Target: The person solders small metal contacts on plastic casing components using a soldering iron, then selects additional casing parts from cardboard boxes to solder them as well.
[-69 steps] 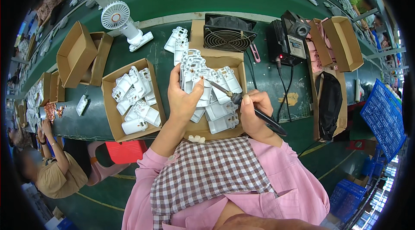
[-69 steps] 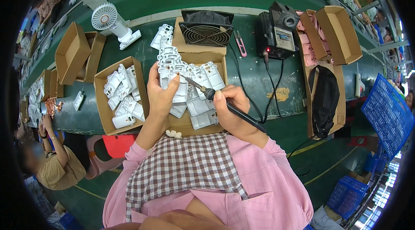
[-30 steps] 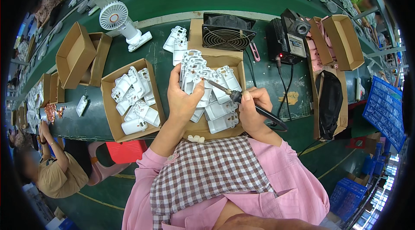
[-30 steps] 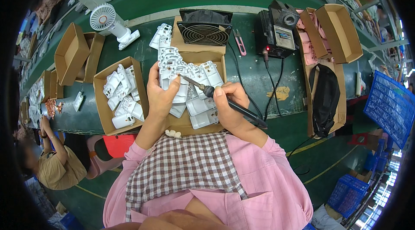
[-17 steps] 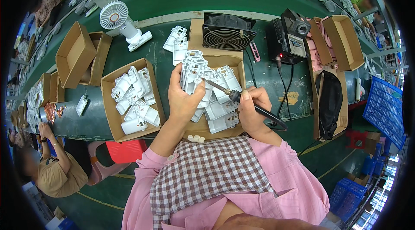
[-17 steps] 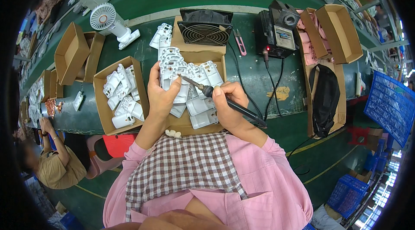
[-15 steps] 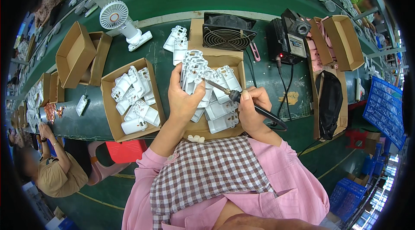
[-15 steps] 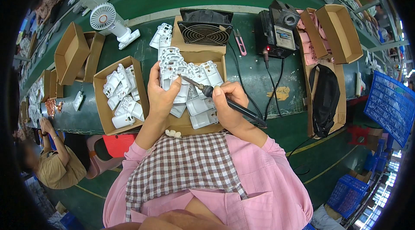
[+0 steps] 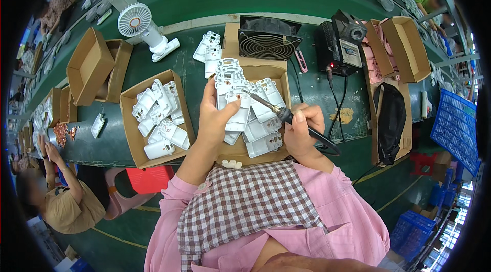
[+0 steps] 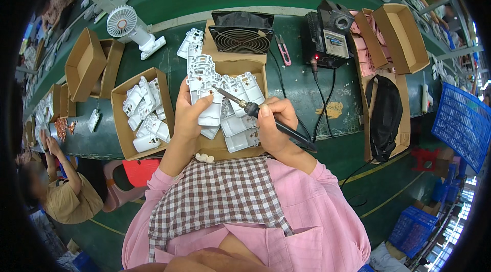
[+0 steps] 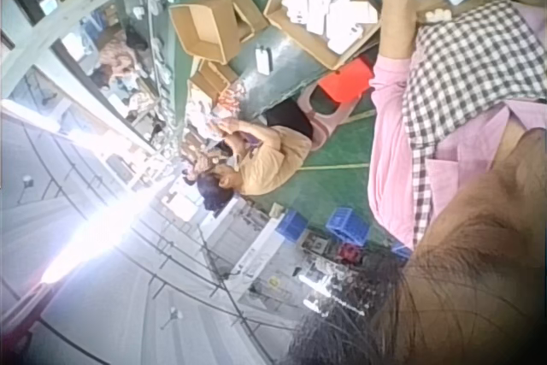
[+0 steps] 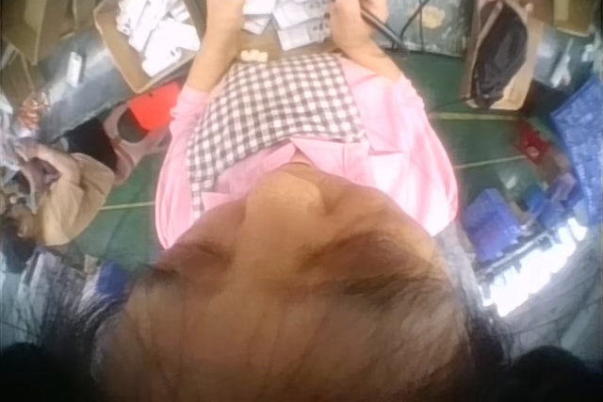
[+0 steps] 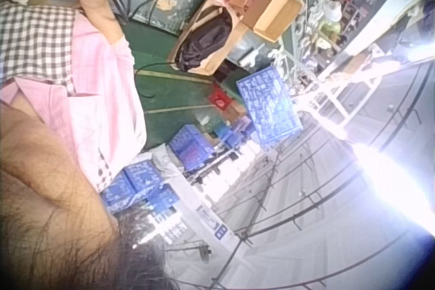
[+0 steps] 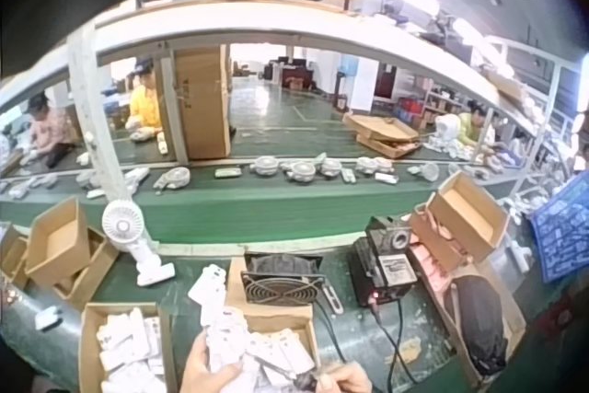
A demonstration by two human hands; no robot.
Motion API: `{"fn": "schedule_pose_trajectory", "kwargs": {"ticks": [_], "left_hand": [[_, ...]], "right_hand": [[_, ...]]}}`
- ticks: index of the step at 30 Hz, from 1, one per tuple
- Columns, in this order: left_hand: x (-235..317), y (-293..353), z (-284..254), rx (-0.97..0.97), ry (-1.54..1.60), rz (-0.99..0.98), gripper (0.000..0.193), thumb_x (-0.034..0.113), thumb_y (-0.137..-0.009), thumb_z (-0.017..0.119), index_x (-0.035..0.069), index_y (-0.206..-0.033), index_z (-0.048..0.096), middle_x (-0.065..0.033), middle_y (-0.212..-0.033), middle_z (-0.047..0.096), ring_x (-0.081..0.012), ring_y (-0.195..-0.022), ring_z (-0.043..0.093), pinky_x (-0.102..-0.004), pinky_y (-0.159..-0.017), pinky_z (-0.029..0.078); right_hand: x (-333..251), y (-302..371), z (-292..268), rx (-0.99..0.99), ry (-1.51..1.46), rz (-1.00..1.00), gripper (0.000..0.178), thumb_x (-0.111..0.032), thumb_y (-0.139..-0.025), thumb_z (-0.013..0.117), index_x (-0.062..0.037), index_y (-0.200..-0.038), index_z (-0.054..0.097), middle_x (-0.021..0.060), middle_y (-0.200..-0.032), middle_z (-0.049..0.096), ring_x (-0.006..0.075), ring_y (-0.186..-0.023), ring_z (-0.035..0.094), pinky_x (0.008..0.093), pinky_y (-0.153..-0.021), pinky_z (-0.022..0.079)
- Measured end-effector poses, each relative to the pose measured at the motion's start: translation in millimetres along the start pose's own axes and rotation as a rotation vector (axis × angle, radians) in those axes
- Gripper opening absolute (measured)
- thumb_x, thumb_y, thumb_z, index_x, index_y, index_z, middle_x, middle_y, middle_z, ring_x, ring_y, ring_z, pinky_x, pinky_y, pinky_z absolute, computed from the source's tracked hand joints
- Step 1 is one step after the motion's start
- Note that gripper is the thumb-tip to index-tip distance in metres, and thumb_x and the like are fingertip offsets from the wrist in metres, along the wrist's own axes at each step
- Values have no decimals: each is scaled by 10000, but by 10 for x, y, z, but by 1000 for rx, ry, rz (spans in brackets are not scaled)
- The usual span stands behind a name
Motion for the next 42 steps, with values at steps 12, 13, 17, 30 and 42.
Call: {"fn": "schedule_pose_trajectory", "kwargs": {"ticks": [12, 13, 17, 30, 42], "left_hand": [[-48, 11, 45, -61, 63, -110, 476, 131, -883, 563, 5, -1293, 358, -93, -1076, 560, -120, -827, 588, -240, -612, 505], [-45, 15, 63, -21, 17, -77, 456, 139, -892, 555, 10, -1285, 364, -92, -1059, 568, -104, -755, 585, -223, -527, 488], [6, 51, 69, 25, -154, -30, 445, 119, -885, 566, 1, -1270, 375, -89, -1051, 568, -98, -783, 572, -229, -583, 493], [3, 42, 50, 45, -246, 40, 403, 90, -860, 584, 2, -1221, 428, -75, -1030, 568, -89, -837, 545, -229, -684, 470], [0, 36, 54, 43, -219, 41, 401, 76, -856, 583, -11, -1217, 433, -85, -1045, 572, -102, -869, 556, -237, -730, 473]], "right_hand": [[-49, 0, -9, -128, 98, -1, 116, -61, -910, 532, -27, -890, 423, 56, -744, 504, 83, -621, 437, 234, -575, 385], [-52, -1, -11, -127, 100, -2, 116, -61, -910, 532, -27, -890, 423, 56, -744, 504, 83, -621, 437, 234, -575, 385], [-27, -11, -6, -150, 181, 44, 121, -68, -908, 545, -27, -882, 434, 50, -737, 511, 80, -630, 431, 235, -586, 380], [11, -33, 47, -115, 204, 37, 132, -57, -886, 575, -29, -818, 465, 34, -684, 533, 64, -595, 450, 224, -547, 380], [59, -25, 42, -67, 158, 20, 133, -44, -878, 577, -27, -805, 467, 24, -672, 521, 54, -584, 429, 217, -530, 361]]}}
Point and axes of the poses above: each hand's wrist, its own y-axis away from the middle knuckle, its own z-axis out of the palm, x = y × z, the point moved 3 cm from there along -y, towards the middle knuckle
